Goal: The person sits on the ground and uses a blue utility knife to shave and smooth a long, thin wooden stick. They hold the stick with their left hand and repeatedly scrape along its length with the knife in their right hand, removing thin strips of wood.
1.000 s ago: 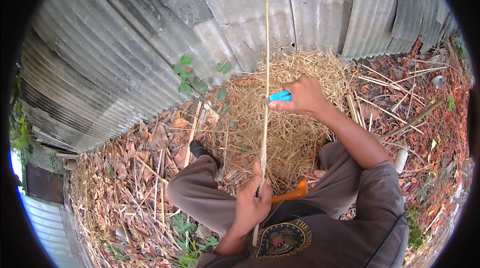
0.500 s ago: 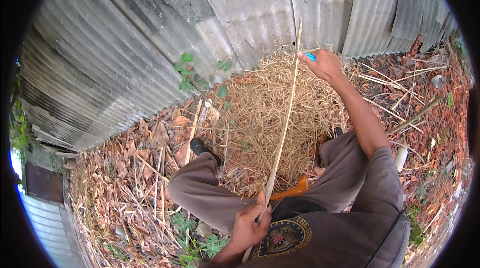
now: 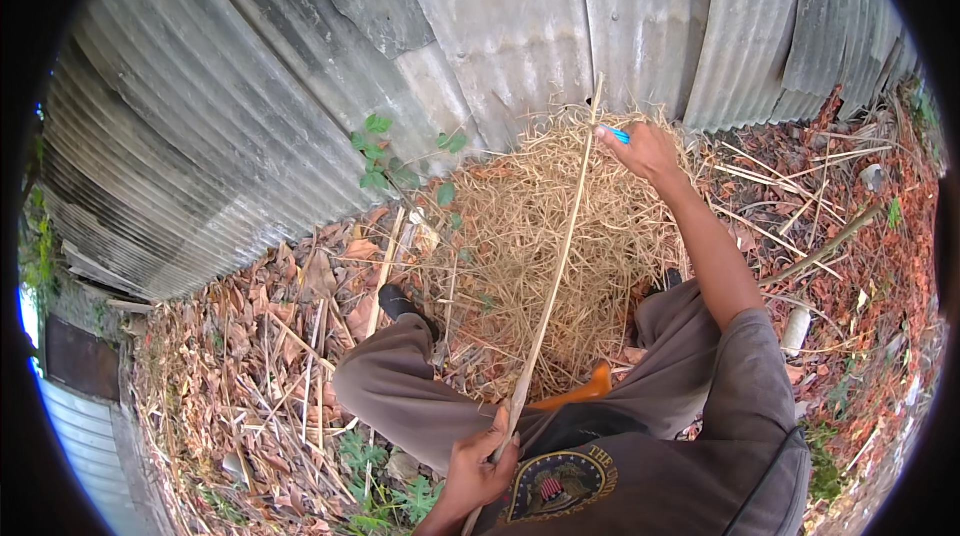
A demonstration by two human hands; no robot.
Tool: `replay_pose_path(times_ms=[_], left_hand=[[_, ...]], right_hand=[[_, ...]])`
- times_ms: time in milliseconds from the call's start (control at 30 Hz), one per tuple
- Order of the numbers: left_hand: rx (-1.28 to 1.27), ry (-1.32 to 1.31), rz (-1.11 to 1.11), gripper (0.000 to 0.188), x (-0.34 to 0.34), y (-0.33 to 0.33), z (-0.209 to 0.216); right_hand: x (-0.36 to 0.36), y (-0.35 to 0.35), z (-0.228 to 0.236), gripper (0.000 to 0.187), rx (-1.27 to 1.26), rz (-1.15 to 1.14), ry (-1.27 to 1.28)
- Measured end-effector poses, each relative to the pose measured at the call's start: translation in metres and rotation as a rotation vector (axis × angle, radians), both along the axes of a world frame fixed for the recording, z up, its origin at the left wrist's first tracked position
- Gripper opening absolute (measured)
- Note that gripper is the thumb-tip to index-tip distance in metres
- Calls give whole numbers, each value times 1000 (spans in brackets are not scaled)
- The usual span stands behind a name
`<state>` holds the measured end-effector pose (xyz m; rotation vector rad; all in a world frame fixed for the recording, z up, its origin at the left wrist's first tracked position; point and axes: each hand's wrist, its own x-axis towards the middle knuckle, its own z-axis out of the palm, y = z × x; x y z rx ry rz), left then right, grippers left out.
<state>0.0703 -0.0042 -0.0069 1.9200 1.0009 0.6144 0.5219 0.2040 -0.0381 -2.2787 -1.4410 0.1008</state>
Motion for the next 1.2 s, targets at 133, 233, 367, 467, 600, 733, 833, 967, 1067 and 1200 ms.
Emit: replay_pose_path(times_ms=[133, 233, 367, 467, 600, 733, 833, 967, 1067, 1200], left_hand=[[-75, 66, -24, 36, -18, -7, 0], [-294, 109, -17, 32, -30, -15, 22], [-254, 120, -81, 39, -74, -39, 16], [-360, -10, 117, 38, -74, -37, -23], [-522, -259, 200, 45, -16, 1, -39], [-440, -426, 77, 47, 46, 50, -40], [-382, -512, 64, 47, 85, 72, -41], [-220, -562, 89, 46, 138, 85, -53], [-159, -625, 154, 46, 171, 89, -76], [66, -380, 111, 53, 185, 96, -75]], right_hand=[[38, -7, -8, 90, 54, -82, -206], [62, -14, -10, 97, 29, -329, -22], [146, -52, -31, 104, 109, -671, 307], [148, -47, -26, 102, 243, -581, 310], [53, -23, 15, 98, 0, -100, 484], [-32, -14, 9, 89, 219, 189, 401], [-72, -23, 27, 71, 258, 467, 707], [-101, -36, 27, 48, 316, 644, 934], [-122, -43, 41, 34, 292, 665, 922], [-112, -43, 40, 31, 274, 649, 801]])
